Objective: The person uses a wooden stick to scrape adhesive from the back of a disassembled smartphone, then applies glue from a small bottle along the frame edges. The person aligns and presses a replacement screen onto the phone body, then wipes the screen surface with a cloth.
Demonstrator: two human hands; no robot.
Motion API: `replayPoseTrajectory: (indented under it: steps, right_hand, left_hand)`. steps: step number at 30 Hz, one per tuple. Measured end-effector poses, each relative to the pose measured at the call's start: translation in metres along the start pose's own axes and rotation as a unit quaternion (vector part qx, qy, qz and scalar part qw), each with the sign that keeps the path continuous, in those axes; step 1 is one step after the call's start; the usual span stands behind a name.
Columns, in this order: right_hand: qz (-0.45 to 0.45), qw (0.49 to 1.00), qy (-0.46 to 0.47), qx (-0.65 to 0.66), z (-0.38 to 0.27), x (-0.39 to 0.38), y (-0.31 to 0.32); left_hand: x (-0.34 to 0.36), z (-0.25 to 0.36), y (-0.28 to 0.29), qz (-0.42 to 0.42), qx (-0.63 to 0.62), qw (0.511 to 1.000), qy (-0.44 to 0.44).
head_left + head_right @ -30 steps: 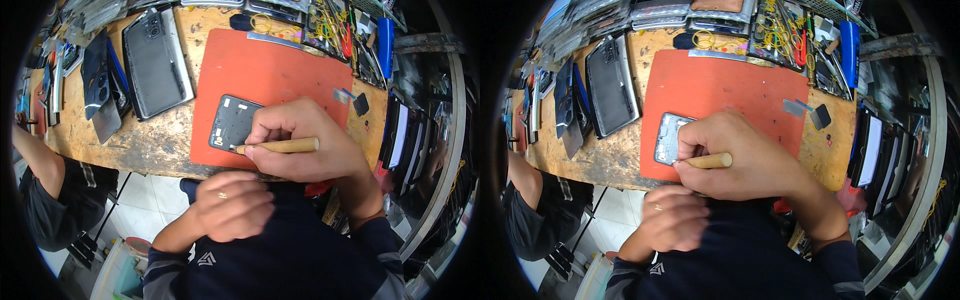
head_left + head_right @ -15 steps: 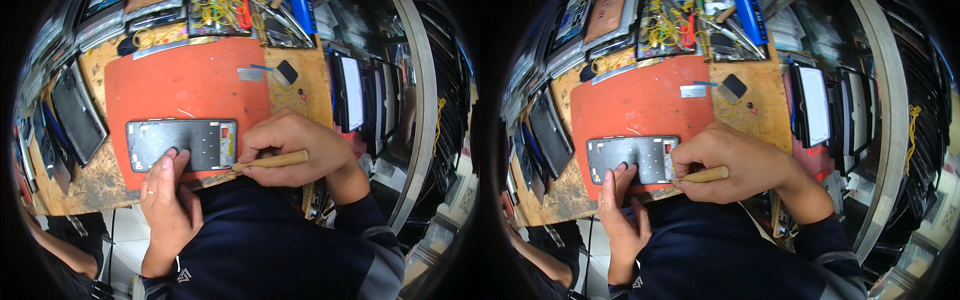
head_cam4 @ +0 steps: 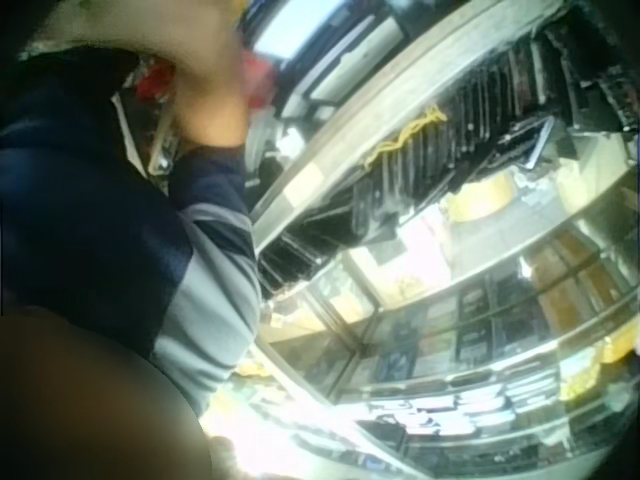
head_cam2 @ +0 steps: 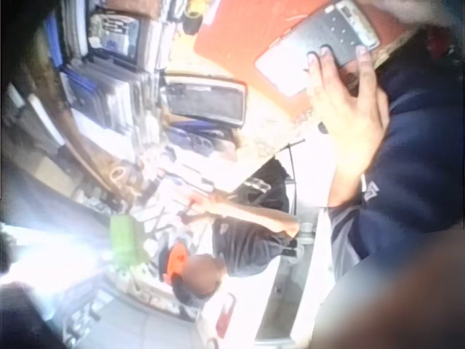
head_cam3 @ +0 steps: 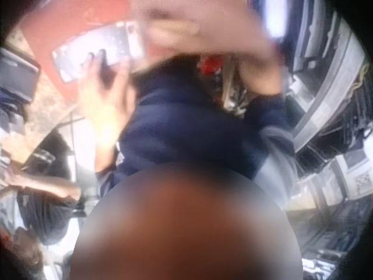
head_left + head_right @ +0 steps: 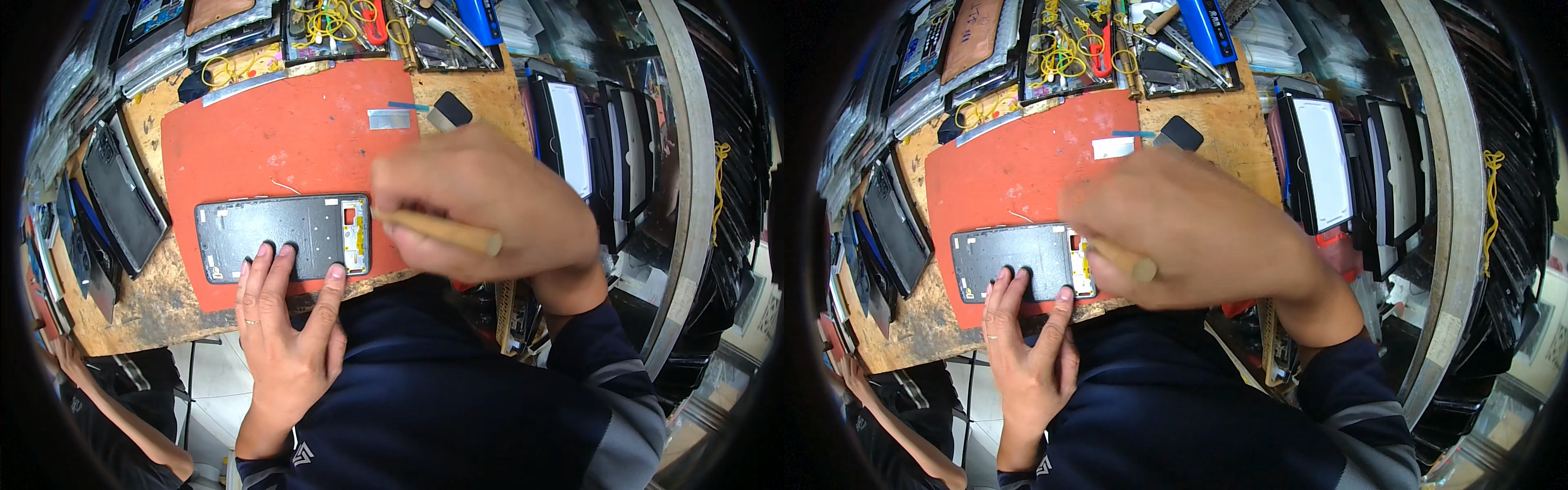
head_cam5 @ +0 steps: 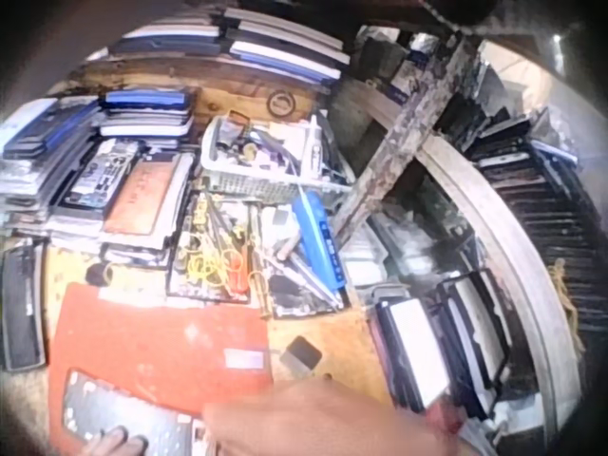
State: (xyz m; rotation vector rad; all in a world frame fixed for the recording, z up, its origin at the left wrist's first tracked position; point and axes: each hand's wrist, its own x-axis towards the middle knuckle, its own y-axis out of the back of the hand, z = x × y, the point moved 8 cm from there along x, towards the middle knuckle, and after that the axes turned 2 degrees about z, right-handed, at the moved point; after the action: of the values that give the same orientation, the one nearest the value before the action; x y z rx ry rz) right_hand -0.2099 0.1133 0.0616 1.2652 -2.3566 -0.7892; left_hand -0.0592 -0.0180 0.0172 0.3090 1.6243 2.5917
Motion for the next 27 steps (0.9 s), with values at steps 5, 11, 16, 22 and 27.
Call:
replayPoseTrajectory:
  steps: [5,11,16,22,27]
  right_hand:
    - [0.154,0.983,-0.002,0.099,0.013,0.001,0.024]
    - [0.121,0.935,-0.213,0.258,0.059,-0.010,-0.008]
    - [0.103,0.945,-0.204,0.235,0.071,-0.002,-0.020]
    - [0.120,0.966,-0.138,0.185,0.067,0.006,-0.017]
    - [0.051,0.975,-0.148,0.159,0.060,0.008,-0.025]
  left_hand:
    - [0.003,0.014,-0.023,-0.032,-0.004,0.999,0.015]
    - [0.009,0.015,-0.025,-0.027,0.011,1.000,0.012]
    - [0.007,0.017,-0.015,-0.040,-0.021,0.999,-0.002]
    - [0.007,0.020,-0.015,-0.028,-0.033,0.999,-0.004]
    - [0.005,0.019,-0.018,-0.021,-0.025,0.999,-0.005]
